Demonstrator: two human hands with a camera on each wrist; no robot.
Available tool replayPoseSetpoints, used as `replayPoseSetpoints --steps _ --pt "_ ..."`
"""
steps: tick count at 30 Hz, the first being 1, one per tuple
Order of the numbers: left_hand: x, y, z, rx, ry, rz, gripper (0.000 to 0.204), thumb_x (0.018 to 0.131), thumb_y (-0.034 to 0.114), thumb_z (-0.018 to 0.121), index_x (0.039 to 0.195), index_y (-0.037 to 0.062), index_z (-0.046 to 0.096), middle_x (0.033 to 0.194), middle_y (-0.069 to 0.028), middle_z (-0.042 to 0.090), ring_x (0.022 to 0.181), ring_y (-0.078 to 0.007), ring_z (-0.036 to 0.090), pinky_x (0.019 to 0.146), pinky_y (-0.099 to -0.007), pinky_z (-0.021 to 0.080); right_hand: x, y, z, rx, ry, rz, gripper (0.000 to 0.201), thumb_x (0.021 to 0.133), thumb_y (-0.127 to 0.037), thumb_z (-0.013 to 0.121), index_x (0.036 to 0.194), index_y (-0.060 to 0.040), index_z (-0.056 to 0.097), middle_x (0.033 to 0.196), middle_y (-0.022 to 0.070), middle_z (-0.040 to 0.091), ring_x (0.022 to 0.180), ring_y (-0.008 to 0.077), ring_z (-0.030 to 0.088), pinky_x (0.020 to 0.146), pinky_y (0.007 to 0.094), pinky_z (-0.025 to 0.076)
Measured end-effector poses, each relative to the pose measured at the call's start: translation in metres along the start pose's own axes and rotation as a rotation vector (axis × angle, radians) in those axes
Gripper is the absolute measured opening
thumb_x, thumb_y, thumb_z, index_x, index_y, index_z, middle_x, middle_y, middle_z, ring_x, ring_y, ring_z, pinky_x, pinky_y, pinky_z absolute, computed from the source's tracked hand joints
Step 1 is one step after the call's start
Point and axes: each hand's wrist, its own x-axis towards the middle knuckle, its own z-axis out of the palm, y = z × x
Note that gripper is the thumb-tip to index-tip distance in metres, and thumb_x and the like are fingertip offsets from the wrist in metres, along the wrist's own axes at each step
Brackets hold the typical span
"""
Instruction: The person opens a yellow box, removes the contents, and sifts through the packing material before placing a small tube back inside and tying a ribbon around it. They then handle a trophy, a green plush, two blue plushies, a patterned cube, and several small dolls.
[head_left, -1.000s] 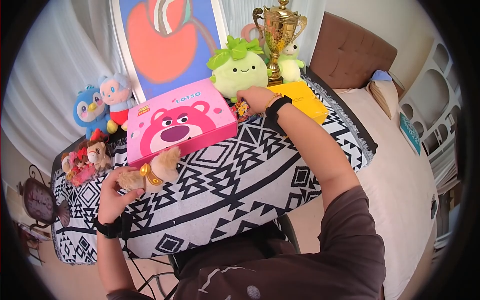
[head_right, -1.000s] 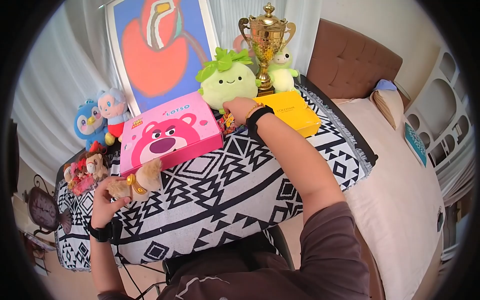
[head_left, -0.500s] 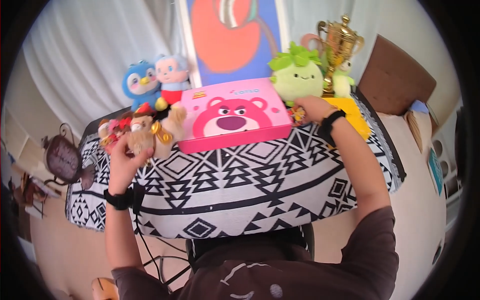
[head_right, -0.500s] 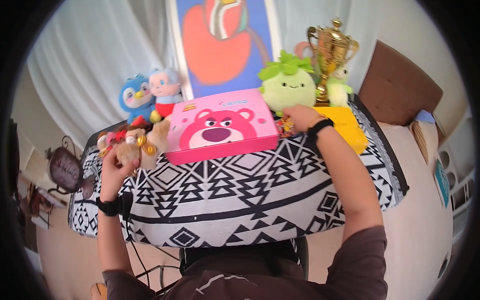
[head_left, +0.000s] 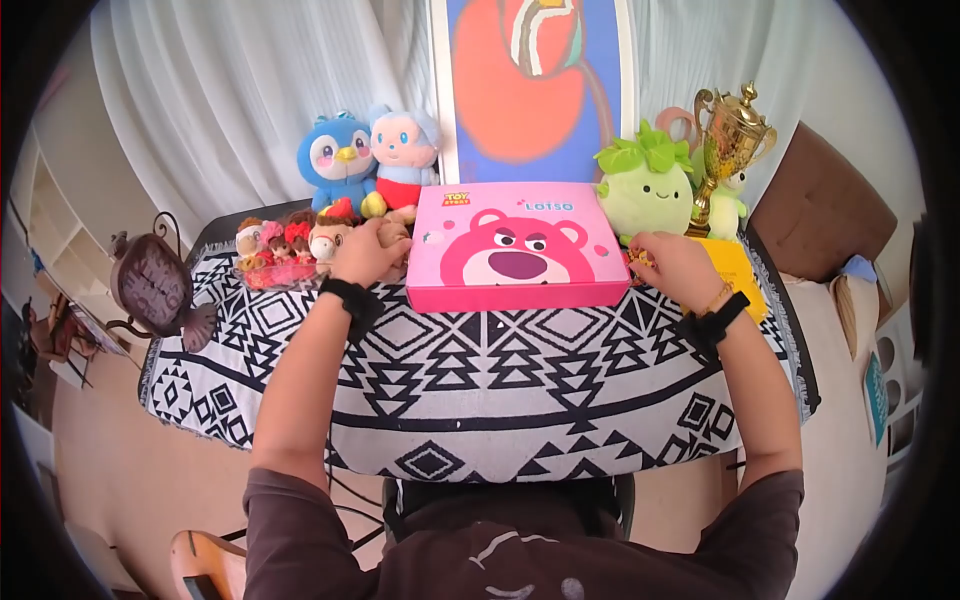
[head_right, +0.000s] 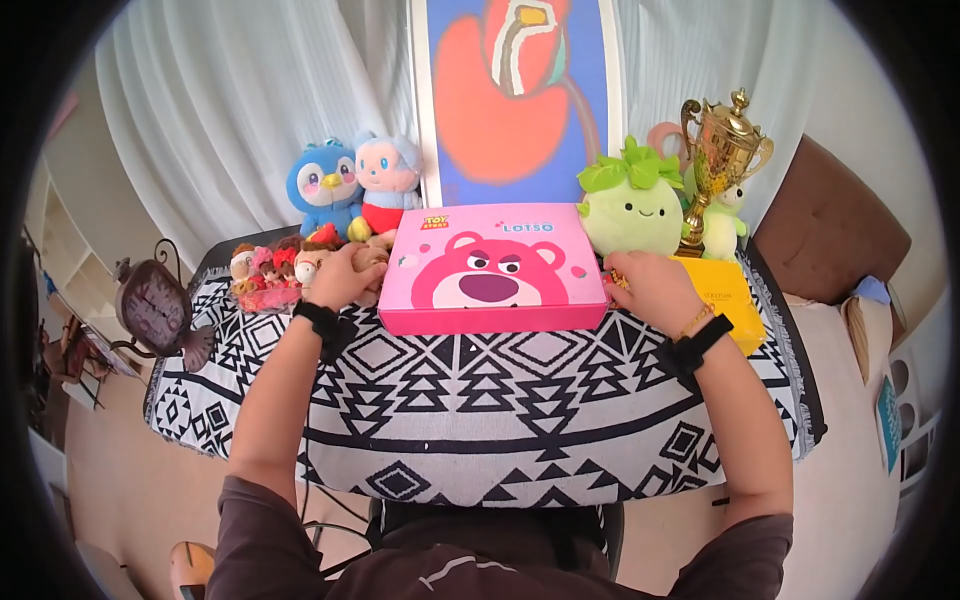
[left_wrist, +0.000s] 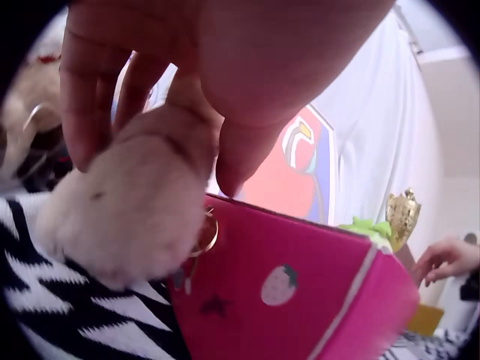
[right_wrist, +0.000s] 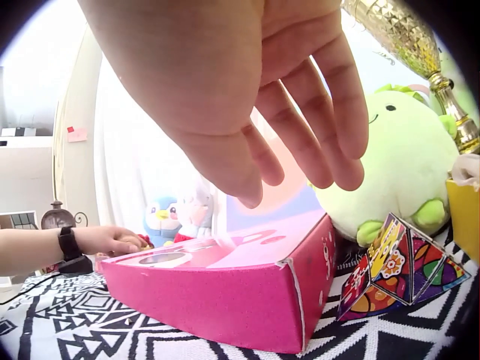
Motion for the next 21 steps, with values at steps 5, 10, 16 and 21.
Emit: replayPoseSetpoints --steps 5,10,16,21 --pt "-0.006 -0.006 0.005 -0.061 0.134 0.018 0.053 0.078 0.037 0.07 0.114 0.0002 0.058 0.096 -0.0232 0.066 0.091 -0.0362 0.063 0.08 -0.0413 0.049 -0.004 -0.015 -0.012 0.083 -0.043 -0.026 0.022 0.083 -0.025 0.064 0.098 -0.0099 0.063 0.083 0.0117 0.065 0.075 0.0304 0.063 0.066 0.0403 0.05" --pt "-0.011 -0.018 -0.004 -0.216 0.234 -0.002 0.036 0.083 0.027 0.065 0.107 0.001 0.06 0.096 -0.021 0.066 0.09 -0.0379 0.063 0.079 -0.0421 0.049 -0.006 -0.035 -0.012 0.179 -0.033 -0.053 0.021 0.083 -0.022 0.065 0.099 -0.0089 0.062 0.079 0.0102 0.064 0.069 0.0263 0.063 0.064 0.0373 0.05" --pt "-0.03 -0.102 -0.04 0.412 0.291 0.041 0.022 0.073 0.006 0.062 0.094 0.0115 0.059 0.095 -0.0096 0.06 0.092 -0.0319 0.058 0.074 -0.0444 0.047 -0.015 -0.051 -0.009 0.271 0.044 -0.085 0.019 0.082 -0.014 0.067 0.098 -0.0059 0.063 0.073 0.0083 0.061 0.061 0.02 0.061 0.058 0.0303 0.049" --pt "-0.044 -0.133 -0.045 0.551 0.199 0.152 0.033 0.071 0.008 0.067 0.104 0.0117 0.06 0.102 -0.0107 0.061 0.104 -0.0314 0.055 0.083 -0.0427 0.047 -0.017 -0.053 0.017 0.351 0.045 -0.122 0.019 0.082 -0.012 0.067 0.099 -0.0045 0.063 0.071 0.0071 0.06 0.06 0.0168 0.06 0.056 0.0272 0.048"
